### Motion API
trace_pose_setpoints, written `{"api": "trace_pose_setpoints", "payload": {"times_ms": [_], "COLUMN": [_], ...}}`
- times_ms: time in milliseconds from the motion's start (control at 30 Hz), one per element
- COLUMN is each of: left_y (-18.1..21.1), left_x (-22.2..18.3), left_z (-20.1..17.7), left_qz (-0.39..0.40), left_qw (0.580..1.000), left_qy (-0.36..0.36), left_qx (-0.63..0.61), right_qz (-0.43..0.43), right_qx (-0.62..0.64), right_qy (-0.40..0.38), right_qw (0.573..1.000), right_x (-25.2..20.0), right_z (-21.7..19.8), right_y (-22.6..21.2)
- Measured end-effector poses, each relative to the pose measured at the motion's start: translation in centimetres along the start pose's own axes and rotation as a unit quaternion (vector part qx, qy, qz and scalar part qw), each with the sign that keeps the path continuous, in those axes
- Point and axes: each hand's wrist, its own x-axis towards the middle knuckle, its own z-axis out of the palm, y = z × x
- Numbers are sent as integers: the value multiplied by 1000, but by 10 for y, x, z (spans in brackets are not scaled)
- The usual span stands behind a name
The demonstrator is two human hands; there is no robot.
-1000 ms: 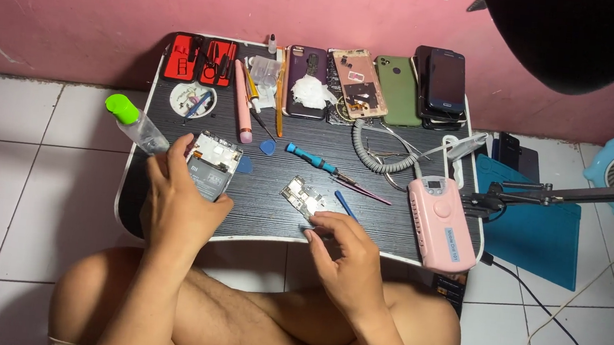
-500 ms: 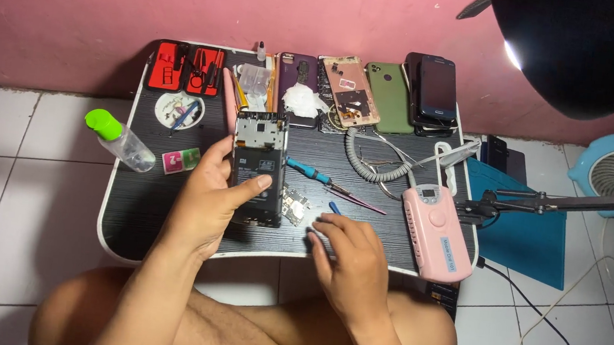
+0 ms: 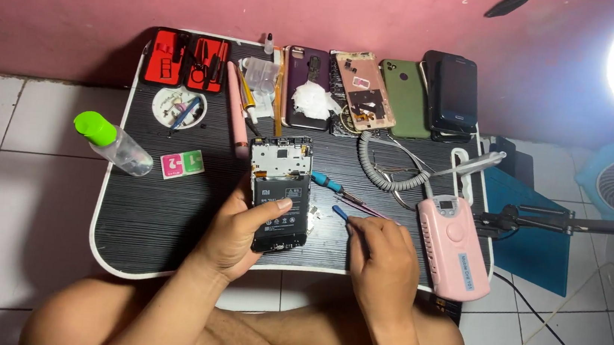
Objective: Disassembling a smartphone by removing the motherboard and disconnecting internal components using a screwdriver and prying tool.
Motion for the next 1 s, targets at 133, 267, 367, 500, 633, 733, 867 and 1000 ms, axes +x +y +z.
{"api": "trace_pose_setpoints", "payload": {"times_ms": [133,267,367,500,633,733,867,1000], "left_y": [8,8,8,10,12,15,17,19], "left_x": [-7,-4,-5,-6,-8,-8,-10,-9], "left_z": [10,4,4,5,7,8,8,5], "left_qz": [-7,-5,-12,-7,-4,12,3,-22], "left_qw": [999,998,998,997,999,999,999,998], "left_qy": [-37,-63,-53,-55,-45,-48,-42,-36], "left_qx": [1,31,43,48,17,12,-20,-38], "right_qz": [-12,-10,-4,-5,-9,-10,-9,-19], "right_qx": [-2,-17,-23,-32,-46,-72,-90,-56], "right_qy": [2,2,-8,-13,-11,0,32,21], "right_qw": [1000,1000,1000,999,999,997,995,998], "right_x": [3,2,-1,-1,-3,-2,-3,-3], "right_z": [7,8,8,7,7,5,4,3], "right_y": [3,3,6,5,5,1,-7,-16]}}
